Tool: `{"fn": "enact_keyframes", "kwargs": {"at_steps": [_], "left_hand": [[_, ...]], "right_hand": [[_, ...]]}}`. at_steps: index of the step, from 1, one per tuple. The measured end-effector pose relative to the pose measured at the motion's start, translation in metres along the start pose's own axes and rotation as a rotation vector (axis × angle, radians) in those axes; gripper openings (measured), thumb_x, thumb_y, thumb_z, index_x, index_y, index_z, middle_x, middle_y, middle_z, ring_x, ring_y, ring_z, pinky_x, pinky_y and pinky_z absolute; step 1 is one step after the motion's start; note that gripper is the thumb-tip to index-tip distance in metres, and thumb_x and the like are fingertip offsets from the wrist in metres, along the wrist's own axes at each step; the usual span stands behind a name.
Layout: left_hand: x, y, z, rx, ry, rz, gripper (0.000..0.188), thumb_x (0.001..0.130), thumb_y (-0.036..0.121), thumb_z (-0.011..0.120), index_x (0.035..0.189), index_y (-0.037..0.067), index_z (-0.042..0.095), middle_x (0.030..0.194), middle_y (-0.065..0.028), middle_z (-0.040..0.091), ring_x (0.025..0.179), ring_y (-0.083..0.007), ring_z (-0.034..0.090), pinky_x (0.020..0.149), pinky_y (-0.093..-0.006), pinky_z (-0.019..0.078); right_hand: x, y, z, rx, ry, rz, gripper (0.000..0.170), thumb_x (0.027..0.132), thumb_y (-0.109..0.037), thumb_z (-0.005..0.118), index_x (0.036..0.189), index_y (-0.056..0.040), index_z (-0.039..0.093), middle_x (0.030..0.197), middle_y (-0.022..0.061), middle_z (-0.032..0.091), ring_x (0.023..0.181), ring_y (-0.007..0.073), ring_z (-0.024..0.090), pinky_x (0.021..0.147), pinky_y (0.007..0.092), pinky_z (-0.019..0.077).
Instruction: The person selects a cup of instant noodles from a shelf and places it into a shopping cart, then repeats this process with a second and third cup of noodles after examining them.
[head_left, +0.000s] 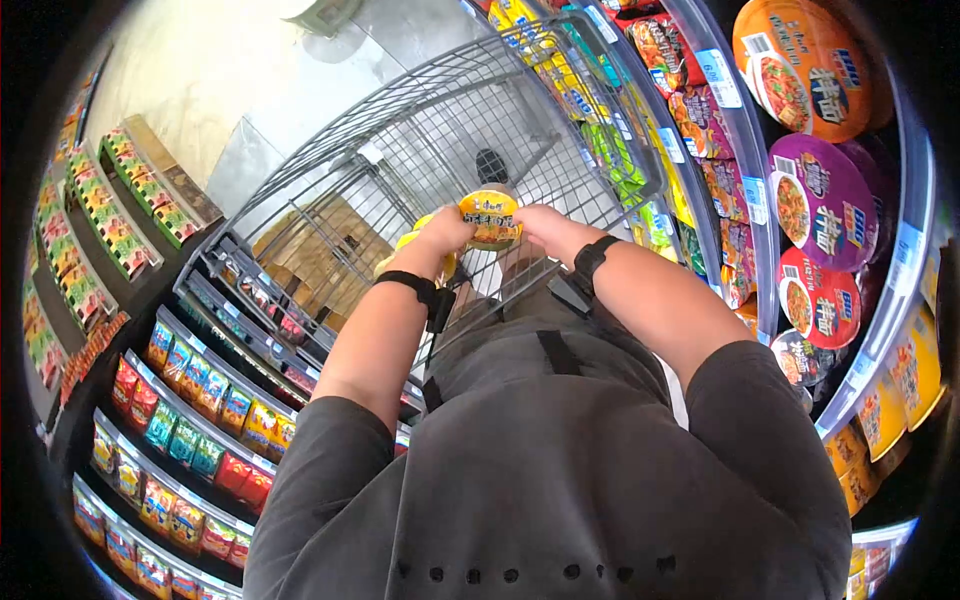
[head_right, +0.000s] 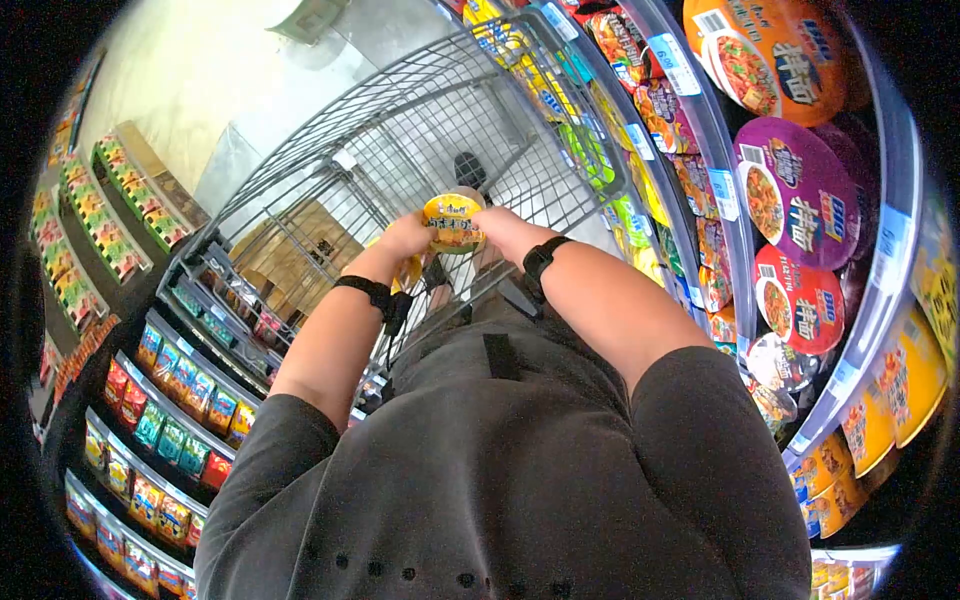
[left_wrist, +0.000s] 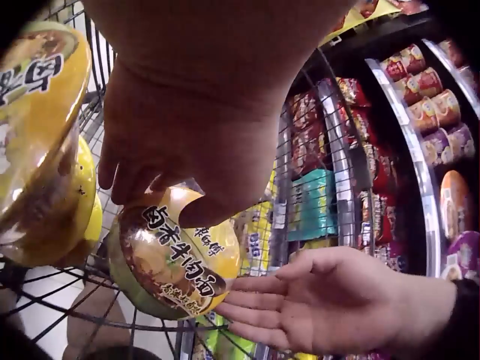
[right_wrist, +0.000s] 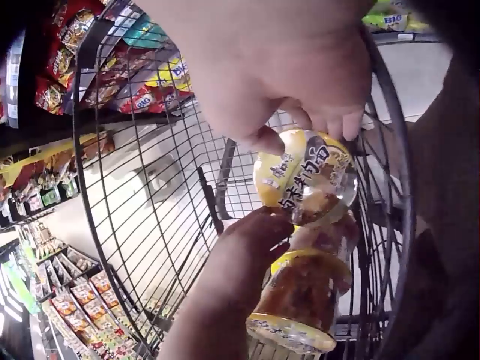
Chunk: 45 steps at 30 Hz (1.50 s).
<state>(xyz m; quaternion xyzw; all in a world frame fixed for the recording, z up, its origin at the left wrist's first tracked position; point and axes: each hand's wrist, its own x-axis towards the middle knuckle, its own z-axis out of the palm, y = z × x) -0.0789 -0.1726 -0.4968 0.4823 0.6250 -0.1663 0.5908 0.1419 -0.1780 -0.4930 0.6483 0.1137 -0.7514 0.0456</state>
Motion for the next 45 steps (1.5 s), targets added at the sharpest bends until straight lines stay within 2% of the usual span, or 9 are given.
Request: {"fn": "enact_keyframes", "kwargs": {"at_steps": [6,9,14,18,22,24,26,36,45], "left_hand": [[0.032,-0.002,0.010,0.036,-0.094,-0.039,0.052,0.087,0.038,0.069,0.107,-0.009,0.073,0.100,-0.0279,0.075,0.091,-0.0371,0.075,0.084,-0.0449,0.0582],[0.053,-0.008,0.012,-0.005,-0.184,-0.128,0.058,0.089,0.046,0.071,0.113,-0.007,0.072,0.105,-0.0251,0.075,0.088,-0.0360,0.076,0.078,-0.0445,0.0601],[0.068,-0.013,0.013,-0.005,-0.225,-0.144,0.052,0.091,0.039,0.068,0.121,-0.003,0.070,0.109,-0.0248,0.075,0.096,-0.0375,0.074,0.083,-0.0455,0.0590],[0.053,-0.007,-0.002,0.048,-0.094,-0.098,0.050,0.090,0.033,0.063,0.127,0.000,0.069,0.118,-0.0264,0.072,0.111,-0.0407,0.069,0.099,-0.0469,0.0515],[0.035,-0.012,-0.022,0.174,0.088,-0.020,0.052,0.089,0.030,0.061,0.132,0.002,0.067,0.124,-0.0273,0.070,0.112,-0.0423,0.068,0.098,-0.0455,0.0525],[0.017,-0.020,-0.030,0.020,0.285,0.092,0.056,0.090,0.032,0.059,0.135,-0.003,0.064,0.129,-0.0299,0.066,0.123,-0.0428,0.063,0.109,-0.0457,0.0482],[-0.011,-0.019,-0.044,-0.090,0.298,0.054,0.056,0.090,0.029,0.059,0.137,-0.002,0.062,0.130,-0.0286,0.066,0.124,-0.0416,0.063,0.109,-0.0450,0.0478],[-0.160,-0.087,-0.077,-0.143,0.603,0.256,0.046,0.093,0.017,0.061,0.134,-0.002,0.062,0.134,-0.0265,0.065,0.129,-0.0392,0.060,0.111,-0.0437,0.0460],[-0.323,-0.191,-0.067,-0.172,0.794,0.183,0.044,0.096,0.015,0.063,0.137,-0.002,0.061,0.132,-0.0260,0.065,0.127,-0.0382,0.061,0.111,-0.0420,0.0462]], "right_hand": [[0.029,-0.007,-0.001,-0.103,0.040,-0.046,0.041,0.087,-0.022,0.062,0.120,0.0023,0.062,0.109,0.0147,0.061,0.103,0.0259,0.055,0.089,0.0419,0.0427],[0.038,-0.012,-0.003,-0.151,0.045,-0.044,0.041,0.088,-0.022,0.061,0.120,0.0036,0.063,0.111,0.0162,0.062,0.105,0.0271,0.056,0.091,0.0421,0.0429],[0.060,-0.011,-0.007,-0.178,0.027,-0.029,0.040,0.090,-0.022,0.061,0.120,0.0050,0.065,0.120,0.0186,0.065,0.112,0.0286,0.058,0.096,0.0445,0.0435],[0.060,-0.014,-0.018,-0.325,0.034,-0.083,0.040,0.090,-0.024,0.062,0.117,0.0048,0.066,0.121,0.0184,0.066,0.114,0.0305,0.059,0.095,0.0462,0.0453],[0.037,-0.022,-0.027,-0.357,0.124,-0.106,0.036,0.088,-0.023,0.063,0.115,0.0005,0.067,0.113,0.0154,0.067,0.109,0.0257,0.061,0.088,0.0434,0.0468],[0.057,-0.015,-0.046,-0.484,0.011,-0.136,0.036,0.092,-0.027,0.061,0.119,-0.0052,0.066,0.118,0.0101,0.066,0.111,0.0192,0.061,0.088,0.0379,0.0474],[0.031,-0.016,-0.044,-0.273,-0.012,-0.172,0.038,0.096,-0.034,0.060,0.125,-0.0092,0.064,0.119,0.0060,0.067,0.111,0.0155,0.063,0.090,0.0339,0.0483],[-0.051,-0.029,-0.013,-0.027,0.007,-0.265,0.044,0.106,-0.025,0.050,0.142,-0.0006,0.050,0.133,0.0151,0.065,0.124,0.0246,0.064,0.099,0.0374,0.0513],[-0.103,-0.001,0.025,-0.115,0.010,-0.371,0.036,0.105,-0.023,0.051,0.137,-0.0047,0.054,0.130,0.0136,0.068,0.119,0.0262,0.067,0.095,0.0402,0.0547]]}}
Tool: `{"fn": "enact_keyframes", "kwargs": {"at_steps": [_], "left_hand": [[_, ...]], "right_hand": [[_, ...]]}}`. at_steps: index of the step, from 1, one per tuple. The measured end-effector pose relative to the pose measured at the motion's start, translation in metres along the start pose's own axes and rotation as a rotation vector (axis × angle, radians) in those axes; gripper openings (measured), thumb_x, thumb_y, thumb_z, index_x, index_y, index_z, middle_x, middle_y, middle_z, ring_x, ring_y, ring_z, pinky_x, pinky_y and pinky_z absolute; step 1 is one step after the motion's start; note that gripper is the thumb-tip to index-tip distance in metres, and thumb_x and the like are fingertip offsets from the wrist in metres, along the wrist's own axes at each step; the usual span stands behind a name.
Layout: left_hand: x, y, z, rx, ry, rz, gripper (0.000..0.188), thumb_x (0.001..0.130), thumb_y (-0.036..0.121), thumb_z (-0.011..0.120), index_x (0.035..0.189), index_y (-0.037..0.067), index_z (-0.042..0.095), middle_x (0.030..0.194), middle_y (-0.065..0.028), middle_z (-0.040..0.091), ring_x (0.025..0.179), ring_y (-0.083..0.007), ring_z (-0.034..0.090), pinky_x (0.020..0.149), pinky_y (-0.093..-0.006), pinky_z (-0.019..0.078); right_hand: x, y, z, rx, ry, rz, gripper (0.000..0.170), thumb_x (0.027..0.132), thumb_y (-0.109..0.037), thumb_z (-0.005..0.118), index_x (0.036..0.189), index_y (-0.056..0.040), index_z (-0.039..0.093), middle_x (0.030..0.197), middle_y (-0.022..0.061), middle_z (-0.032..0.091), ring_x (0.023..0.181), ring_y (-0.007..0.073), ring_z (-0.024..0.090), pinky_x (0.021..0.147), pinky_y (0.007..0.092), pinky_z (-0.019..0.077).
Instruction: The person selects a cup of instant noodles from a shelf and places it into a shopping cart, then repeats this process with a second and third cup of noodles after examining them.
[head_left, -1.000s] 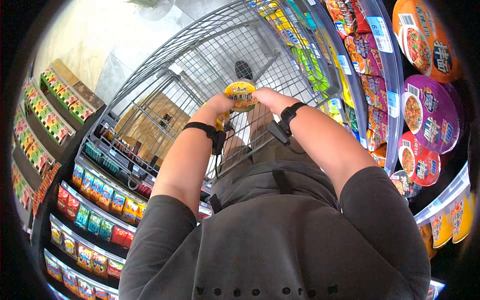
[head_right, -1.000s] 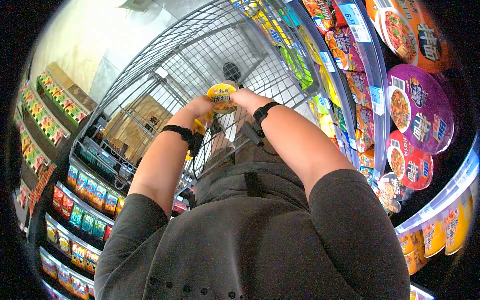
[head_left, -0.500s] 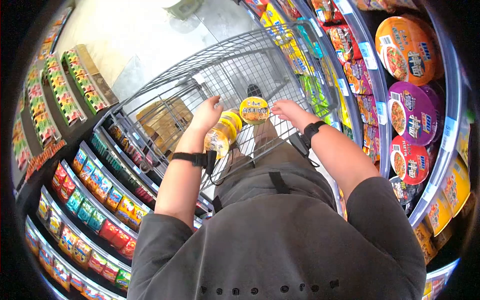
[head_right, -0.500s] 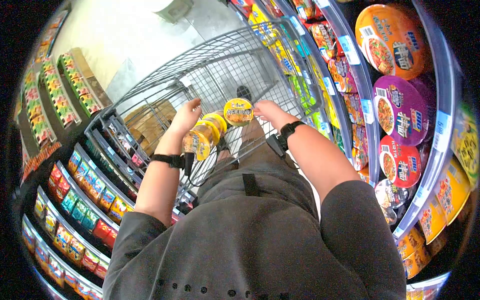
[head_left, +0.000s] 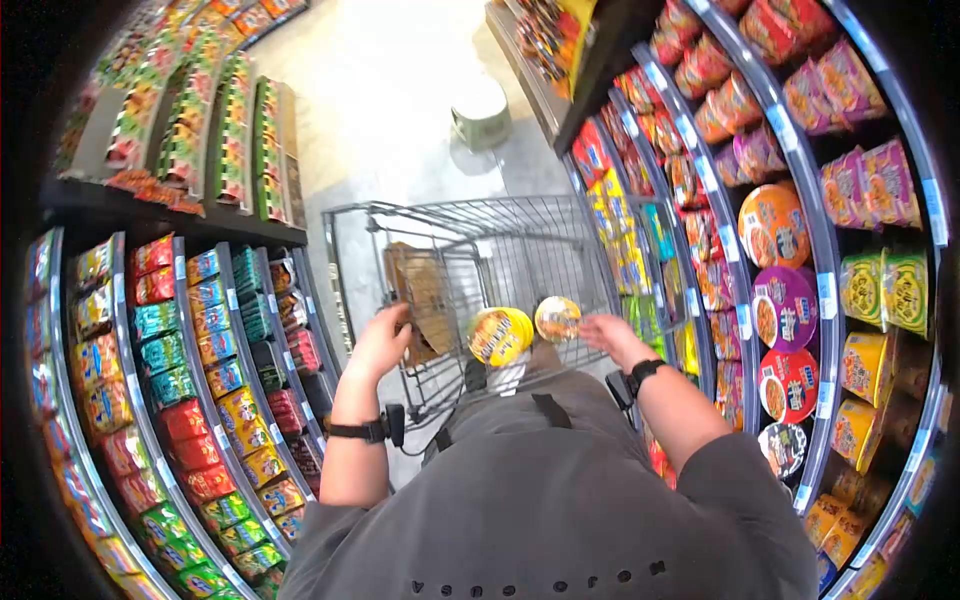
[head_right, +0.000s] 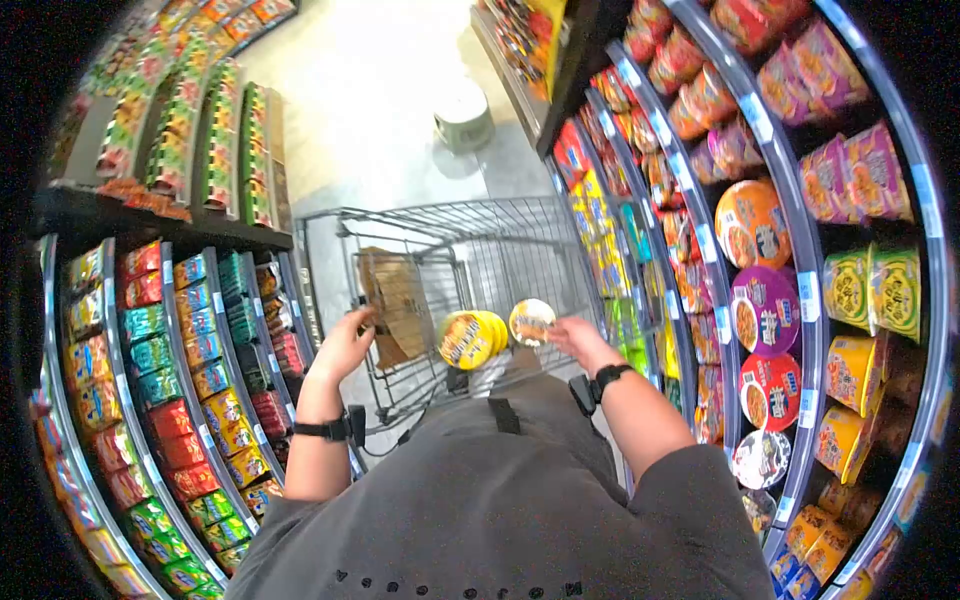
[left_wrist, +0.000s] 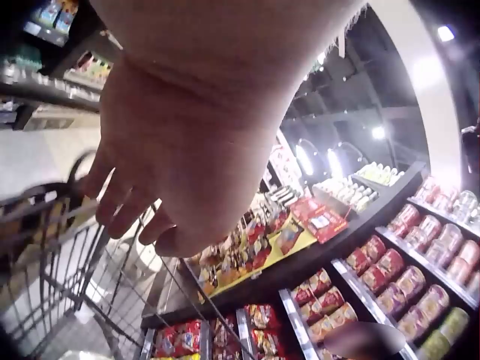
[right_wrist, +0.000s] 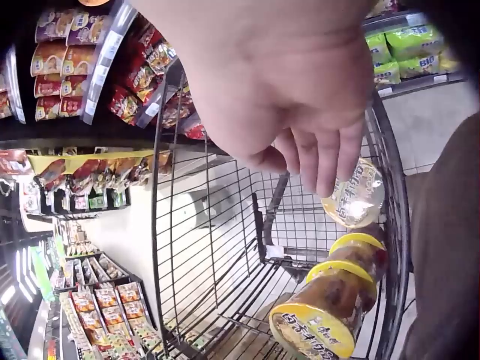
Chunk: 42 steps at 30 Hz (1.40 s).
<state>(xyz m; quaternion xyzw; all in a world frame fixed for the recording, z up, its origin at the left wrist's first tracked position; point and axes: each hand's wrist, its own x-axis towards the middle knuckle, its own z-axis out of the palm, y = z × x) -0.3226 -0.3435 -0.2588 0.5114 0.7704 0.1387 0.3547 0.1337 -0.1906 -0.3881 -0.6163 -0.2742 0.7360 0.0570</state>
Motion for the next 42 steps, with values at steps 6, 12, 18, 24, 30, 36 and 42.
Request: {"fn": "enact_keyframes", "kwargs": {"at_steps": [6,12,18,24,30,36,42], "left_hand": [[-0.074,-0.075,-0.032,-0.019,0.080,-0.074,0.045,0.096,0.020,0.064,0.137,0.001,0.059,0.119,-0.0249,0.071,0.114,-0.0389,0.068,0.099,-0.0430,0.0529],[-0.091,-0.131,-0.007,-0.023,-0.010,0.015,0.047,0.093,0.023,0.062,0.134,0.000,0.062,0.113,-0.0263,0.071,0.106,-0.0418,0.069,0.094,-0.0453,0.0543],[-0.081,-0.120,0.002,0.098,-0.154,-0.003,0.055,0.094,0.029,0.065,0.141,0.001,0.057,0.124,-0.0276,0.068,0.117,-0.0426,0.065,0.103,-0.0475,0.0512],[-0.076,-0.082,-0.015,0.338,-0.310,-0.035,0.062,0.096,0.037,0.062,0.149,0.006,0.053,0.139,-0.0245,0.063,0.129,-0.0409,0.059,0.109,-0.0470,0.0480],[-0.079,-0.038,-0.012,0.572,-0.397,-0.018,0.063,0.097,0.042,0.060,0.148,0.006,0.053,0.137,-0.0246,0.064,0.127,-0.0404,0.061,0.108,-0.0476,0.0489],[-0.081,0.063,0.011,0.398,-0.420,0.150,0.057,0.095,0.033,0.060,0.143,0.001,0.056,0.129,-0.0256,0.068,0.121,-0.0406,0.065,0.102,-0.0453,0.0513],[-0.082,0.203,0.104,0.569,-0.466,0.426,0.055,0.095,0.033,0.060,0.141,0.002,0.058,0.123,-0.0264,0.070,0.117,-0.0406,0.067,0.100,-0.0465,0.0523]], "right_hand": [[-0.011,0.027,0.011,0.046,0.060,-0.040,0.031,0.104,-0.021,0.051,0.130,-0.0043,0.056,0.126,0.0140,0.069,0.112,0.0262,0.069,0.091,0.0403,0.0567],[-0.058,0.065,0.028,0.085,0.125,-0.088,0.031,0.102,-0.024,0.057,0.125,-0.0034,0.064,0.113,0.0106,0.072,0.100,0.0241,0.071,0.084,0.0390,0.0577],[-0.110,0.144,0.006,0.287,0.182,-0.078,0.042,0.104,-0.024,0.056,0.138,0.0002,0.053,0.129,0.0172,0.065,0.115,0.0303,0.067,0.092,0.0420,0.0561],[-0.158,0.202,-0.034,0.462,0.313,-0.060,0.039,0.105,-0.024,0.054,0.136,-0.0006,0.055,0.132,0.0161,0.063,0.123,0.0305,0.062,0.102,0.0445,0.0523],[-0.170,0.251,-0.057,0.600,0.389,-0.092,0.041,0.103,-0.025,0.056,0.137,-0.0005,0.054,0.133,0.0160,0.063,0.126,0.0305,0.062,0.103,0.0450,0.0521],[-0.198,0.287,-0.075,0.780,0.358,-0.216,0.036,0.104,-0.024,0.053,0.133,-0.0016,0.055,0.131,0.0167,0.067,0.119,0.0303,0.067,0.097,0.0428,0.0552],[-0.261,0.344,-0.140,0.960,0.339,-0.392,0.032,0.103,-0.022,0.056,0.127,-0.0012,0.062,0.123,0.0153,0.070,0.108,0.0264,0.068,0.093,0.0414,0.0564]]}}
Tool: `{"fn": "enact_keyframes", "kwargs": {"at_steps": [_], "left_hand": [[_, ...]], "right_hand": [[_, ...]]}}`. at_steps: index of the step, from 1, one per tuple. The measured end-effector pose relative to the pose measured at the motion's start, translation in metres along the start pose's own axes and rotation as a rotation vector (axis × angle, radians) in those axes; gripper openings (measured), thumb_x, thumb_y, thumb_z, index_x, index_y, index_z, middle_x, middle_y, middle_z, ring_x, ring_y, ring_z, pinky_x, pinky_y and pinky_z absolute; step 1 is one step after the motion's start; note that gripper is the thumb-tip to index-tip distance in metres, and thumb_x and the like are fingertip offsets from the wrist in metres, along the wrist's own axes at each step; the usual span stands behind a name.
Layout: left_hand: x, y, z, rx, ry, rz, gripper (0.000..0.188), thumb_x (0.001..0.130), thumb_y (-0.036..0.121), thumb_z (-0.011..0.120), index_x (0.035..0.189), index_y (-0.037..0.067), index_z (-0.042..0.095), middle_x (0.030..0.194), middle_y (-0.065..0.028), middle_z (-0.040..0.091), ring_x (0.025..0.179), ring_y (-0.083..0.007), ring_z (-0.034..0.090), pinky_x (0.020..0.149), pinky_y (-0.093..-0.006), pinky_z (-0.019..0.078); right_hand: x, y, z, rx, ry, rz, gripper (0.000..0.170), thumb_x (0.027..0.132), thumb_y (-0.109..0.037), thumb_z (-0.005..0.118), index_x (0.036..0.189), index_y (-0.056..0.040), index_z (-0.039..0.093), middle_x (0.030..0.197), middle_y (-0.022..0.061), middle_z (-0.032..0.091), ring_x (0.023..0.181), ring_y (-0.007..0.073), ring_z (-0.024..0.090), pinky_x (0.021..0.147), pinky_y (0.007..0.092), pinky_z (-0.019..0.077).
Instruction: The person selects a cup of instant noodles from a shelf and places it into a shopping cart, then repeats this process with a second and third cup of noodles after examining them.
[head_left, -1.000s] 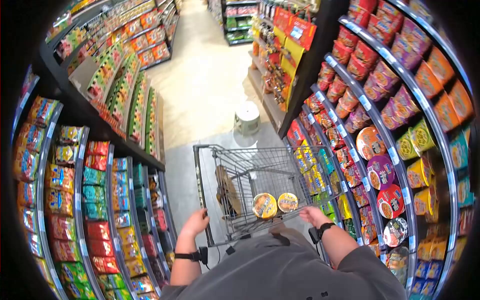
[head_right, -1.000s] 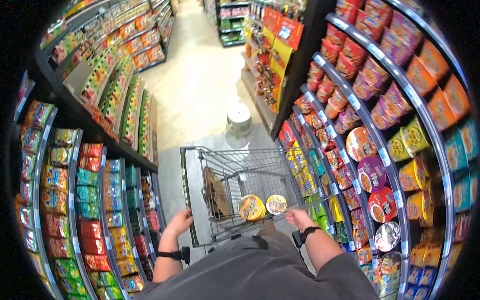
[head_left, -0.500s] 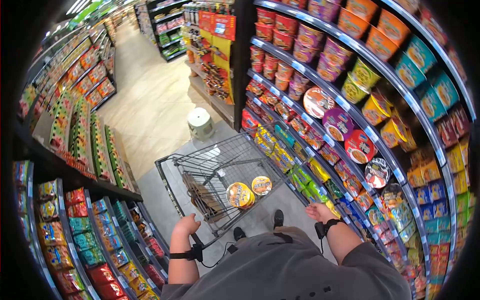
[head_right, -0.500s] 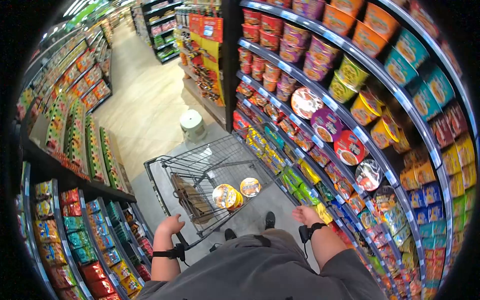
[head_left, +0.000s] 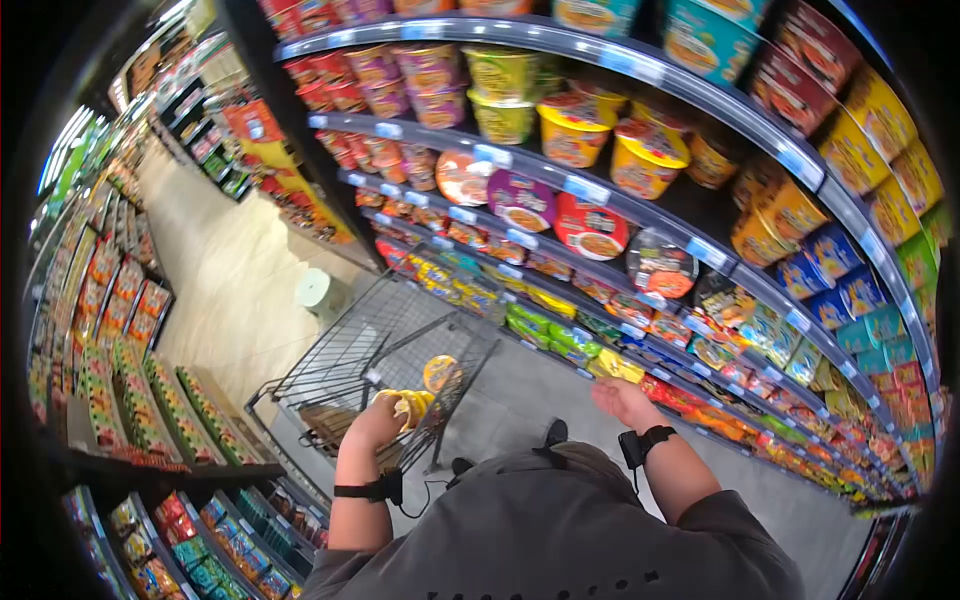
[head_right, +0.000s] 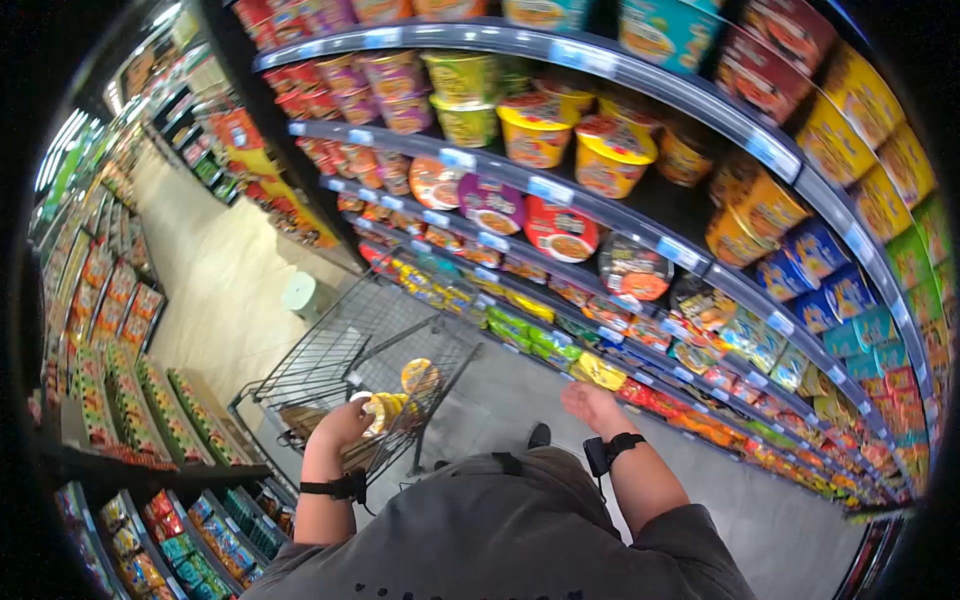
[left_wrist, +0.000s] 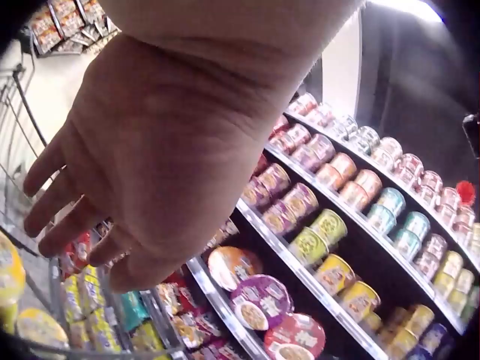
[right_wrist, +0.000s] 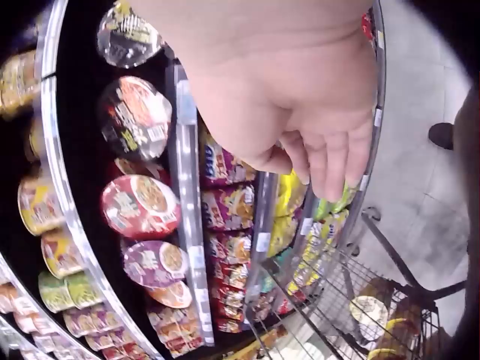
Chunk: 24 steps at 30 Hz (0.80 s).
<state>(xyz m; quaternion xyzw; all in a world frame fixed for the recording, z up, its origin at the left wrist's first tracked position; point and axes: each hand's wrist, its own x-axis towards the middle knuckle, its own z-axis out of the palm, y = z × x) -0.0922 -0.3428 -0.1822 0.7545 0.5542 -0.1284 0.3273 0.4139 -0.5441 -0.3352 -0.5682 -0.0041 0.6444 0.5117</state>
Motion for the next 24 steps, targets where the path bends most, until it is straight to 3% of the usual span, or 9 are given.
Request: {"fn": "enact_keyframes", "kwargs": {"at_steps": [5,9,12,21,23,24], "left_hand": [[0.053,0.126,0.008,0.060,-0.023,0.236,0.055,0.097,0.036,0.061,0.144,0.007,0.056,0.122,-0.0251,0.071,0.114,-0.0428,0.067,0.097,-0.0479,0.0527],[0.102,0.178,0.038,0.098,-0.041,0.406,0.059,0.096,0.035,0.062,0.147,0.007,0.053,0.122,-0.0258,0.070,0.114,-0.0422,0.067,0.095,-0.0506,0.0526],[0.101,0.227,0.032,0.101,-0.122,0.392,0.060,0.096,0.034,0.062,0.148,0.006,0.051,0.122,-0.0261,0.070,0.115,-0.0417,0.066,0.098,-0.0499,0.0520],[0.100,0.263,0.013,0.167,-0.119,0.421,0.055,0.096,0.030,0.064,0.144,0.005,0.054,0.133,-0.0267,0.064,0.120,-0.0445,0.063,0.102,-0.0512,0.0500],[0.109,0.259,0.010,0.121,0.077,0.627,0.050,0.096,0.028,0.064,0.140,0.004,0.058,0.134,-0.0265,0.063,0.122,-0.0439,0.062,0.102,-0.0495,0.0502],[0.095,0.279,-0.006,0.060,0.071,0.583,0.044,0.095,0.021,0.064,0.135,0.002,0.060,0.132,-0.0261,0.064,0.125,-0.0436,0.060,0.104,-0.0469,0.0495]], "right_hand": [[-0.050,-0.051,-0.082,0.096,0.049,-0.111,0.029,0.100,-0.018,0.056,0.125,-0.0024,0.063,0.125,0.0142,0.069,0.112,0.0268,0.068,0.093,0.0396,0.0543],[-0.087,-0.081,-0.121,0.130,0.079,-0.221,0.032,0.101,-0.018,0.056,0.128,-0.0020,0.063,0.127,0.0150,0.069,0.114,0.0269,0.067,0.096,0.0393,0.0527],[-0.114,-0.099,-0.127,0.149,0.063,-0.274,0.034,0.101,-0.017,0.056,0.131,-0.0015,0.061,0.128,0.0159,0.068,0.115,0.0272,0.067,0.097,0.0393,0.0523],[-0.119,-0.133,-0.105,0.068,-0.091,-0.377,0.031,0.103,-0.016,0.053,0.130,-0.0020,0.061,0.130,0.0158,0.068,0.120,0.0274,0.066,0.097,0.0378,0.0523],[-0.119,-0.146,-0.088,0.037,-0.113,-0.393,0.031,0.104,-0.015,0.052,0.130,-0.0023,0.061,0.131,0.0148,0.068,0.121,0.0268,0.066,0.098,0.0374,0.0521],[-0.124,-0.156,-0.075,-0.022,-0.124,-0.398,0.031,0.104,-0.015,0.052,0.130,-0.0026,0.061,0.131,0.0135,0.068,0.121,0.0257,0.066,0.098,0.0369,0.0519]]}}
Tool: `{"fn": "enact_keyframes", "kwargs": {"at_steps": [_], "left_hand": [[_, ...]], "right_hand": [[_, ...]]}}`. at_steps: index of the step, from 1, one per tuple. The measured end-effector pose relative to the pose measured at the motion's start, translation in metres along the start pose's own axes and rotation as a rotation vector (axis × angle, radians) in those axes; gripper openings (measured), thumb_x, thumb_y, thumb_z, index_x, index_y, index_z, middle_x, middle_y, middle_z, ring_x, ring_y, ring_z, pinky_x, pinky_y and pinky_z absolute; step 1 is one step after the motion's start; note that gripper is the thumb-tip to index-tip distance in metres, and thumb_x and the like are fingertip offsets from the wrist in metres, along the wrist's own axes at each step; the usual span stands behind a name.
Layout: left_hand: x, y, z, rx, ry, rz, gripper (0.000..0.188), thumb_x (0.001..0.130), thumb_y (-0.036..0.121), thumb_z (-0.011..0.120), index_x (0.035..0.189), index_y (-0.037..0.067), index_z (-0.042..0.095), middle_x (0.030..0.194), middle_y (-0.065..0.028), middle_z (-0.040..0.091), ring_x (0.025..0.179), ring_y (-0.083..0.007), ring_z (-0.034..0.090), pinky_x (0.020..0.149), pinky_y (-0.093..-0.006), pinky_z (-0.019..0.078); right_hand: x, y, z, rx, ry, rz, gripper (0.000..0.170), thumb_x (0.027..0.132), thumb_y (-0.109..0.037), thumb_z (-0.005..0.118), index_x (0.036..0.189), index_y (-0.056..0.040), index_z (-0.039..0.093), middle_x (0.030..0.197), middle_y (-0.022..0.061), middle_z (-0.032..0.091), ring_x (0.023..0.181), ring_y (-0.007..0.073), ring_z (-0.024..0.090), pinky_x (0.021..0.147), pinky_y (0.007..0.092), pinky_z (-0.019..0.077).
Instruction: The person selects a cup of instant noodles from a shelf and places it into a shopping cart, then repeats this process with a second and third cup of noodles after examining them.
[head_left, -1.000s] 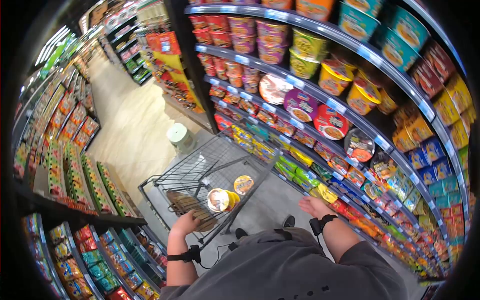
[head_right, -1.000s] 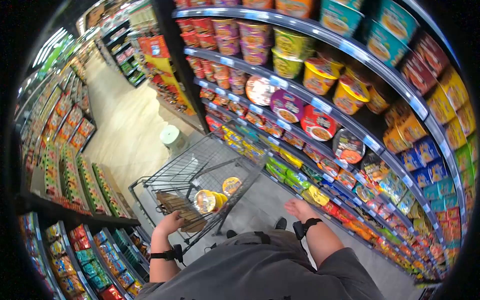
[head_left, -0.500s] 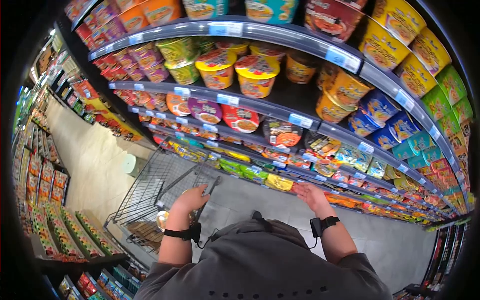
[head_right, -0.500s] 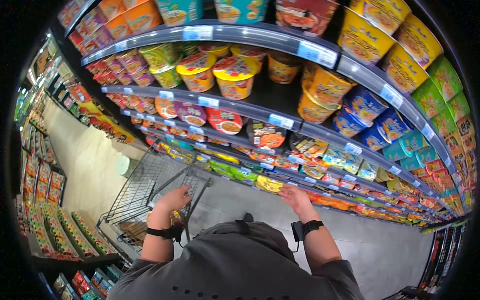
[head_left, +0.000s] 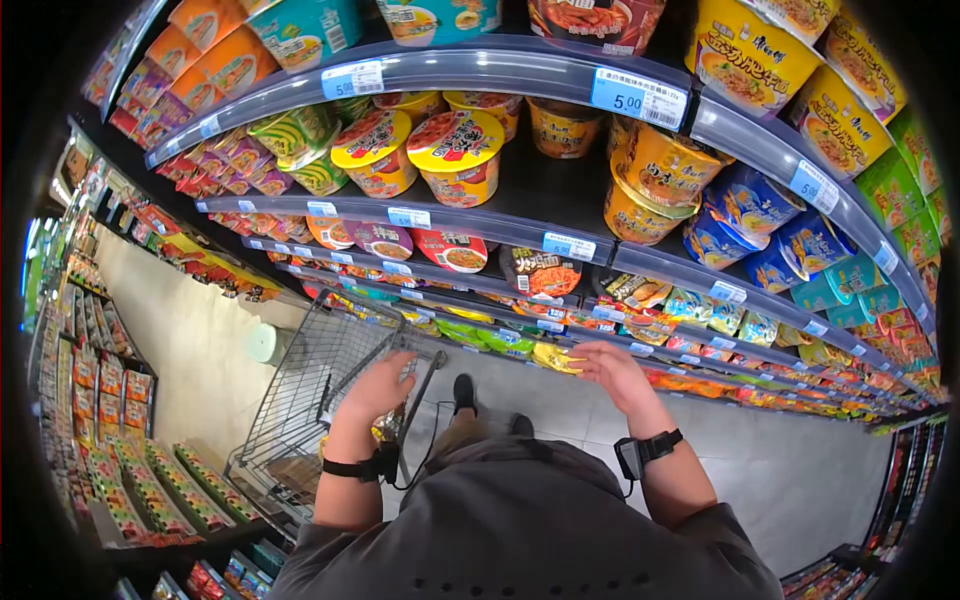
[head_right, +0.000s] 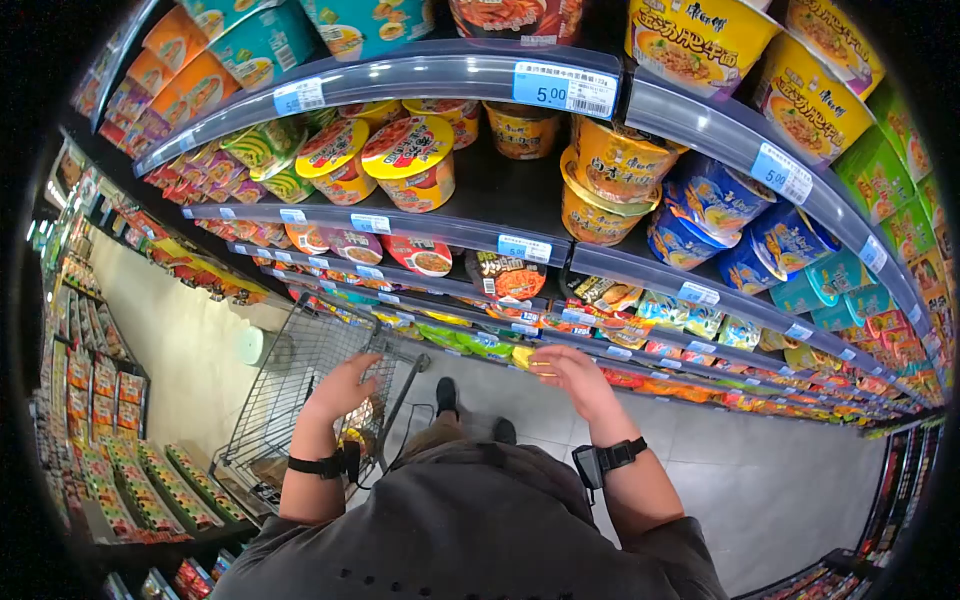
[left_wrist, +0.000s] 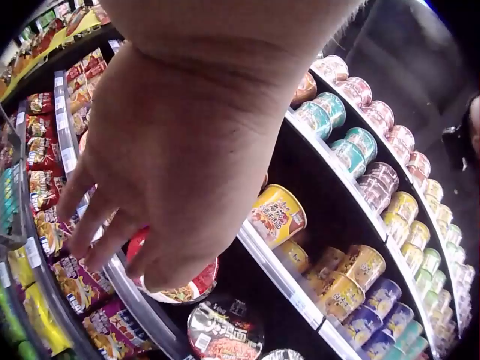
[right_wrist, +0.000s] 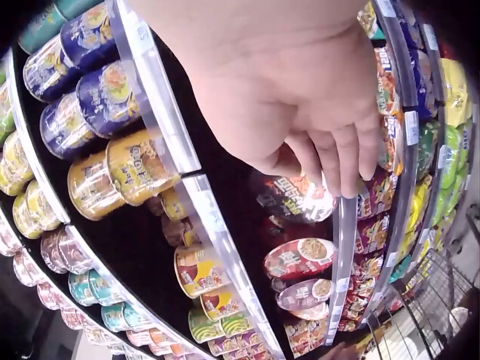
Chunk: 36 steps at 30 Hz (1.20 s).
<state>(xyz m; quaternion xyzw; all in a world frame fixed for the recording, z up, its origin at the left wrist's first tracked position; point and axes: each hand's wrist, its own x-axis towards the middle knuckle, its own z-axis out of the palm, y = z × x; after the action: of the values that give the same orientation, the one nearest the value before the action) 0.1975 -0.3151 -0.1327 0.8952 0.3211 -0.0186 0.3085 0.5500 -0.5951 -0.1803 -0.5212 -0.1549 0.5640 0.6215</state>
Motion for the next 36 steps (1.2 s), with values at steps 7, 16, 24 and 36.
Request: {"fn": "enact_keyframes", "kwargs": {"at_steps": [7,16,24,36], "left_hand": [[0.051,0.035,-0.059,-0.175,0.351,0.277,0.044,0.090,0.000,0.064,0.134,0.002,0.061,0.140,-0.0220,0.059,0.133,-0.0419,0.054,0.113,-0.0443,0.0421],[0.144,0.066,-0.121,-0.428,0.538,0.453,0.063,0.092,-0.006,0.058,0.153,0.000,0.044,0.154,-0.0216,0.050,0.146,-0.0341,0.046,0.120,-0.0428,0.0347],[0.184,0.065,-0.145,-0.357,0.333,0.453,0.075,0.093,0.005,0.065,0.157,-0.008,0.030,0.155,-0.0318,0.043,0.149,-0.0420,0.040,0.122,-0.0428,0.0318],[0.160,0.069,-0.153,-0.333,0.382,0.693,0.077,0.088,0.005,0.067,0.156,-0.009,0.033,0.156,-0.0323,0.043,0.147,-0.0450,0.042,0.121,-0.0462,0.0310]], "right_hand": [[0.021,-0.058,0.052,-0.163,-0.162,-0.136,0.032,0.105,-0.018,0.055,0.132,-0.0018,0.062,0.134,0.0130,0.067,0.126,0.0246,0.065,0.106,0.0383,0.0503],[0.058,-0.153,0.111,-0.082,-0.184,-0.521,0.047,0.100,-0.010,0.056,0.145,0.0014,0.051,0.149,0.0184,0.056,0.140,0.0296,0.053,0.117,0.0444,0.0417],[0.136,-0.167,0.151,-0.169,-0.055,-0.743,0.089,0.087,0.008,0.052,0.167,-0.0046,0.014,0.173,0.0159,0.015,0.162,0.0292,0.011,0.129,0.0464,0.0101],[0.117,-0.175,0.150,-0.092,-0.262,-0.700,0.083,0.093,0.007,0.050,0.166,-0.0027,0.013,0.166,0.0214,0.033,0.155,0.0336,0.032,0.128,0.0468,0.0212]]}}
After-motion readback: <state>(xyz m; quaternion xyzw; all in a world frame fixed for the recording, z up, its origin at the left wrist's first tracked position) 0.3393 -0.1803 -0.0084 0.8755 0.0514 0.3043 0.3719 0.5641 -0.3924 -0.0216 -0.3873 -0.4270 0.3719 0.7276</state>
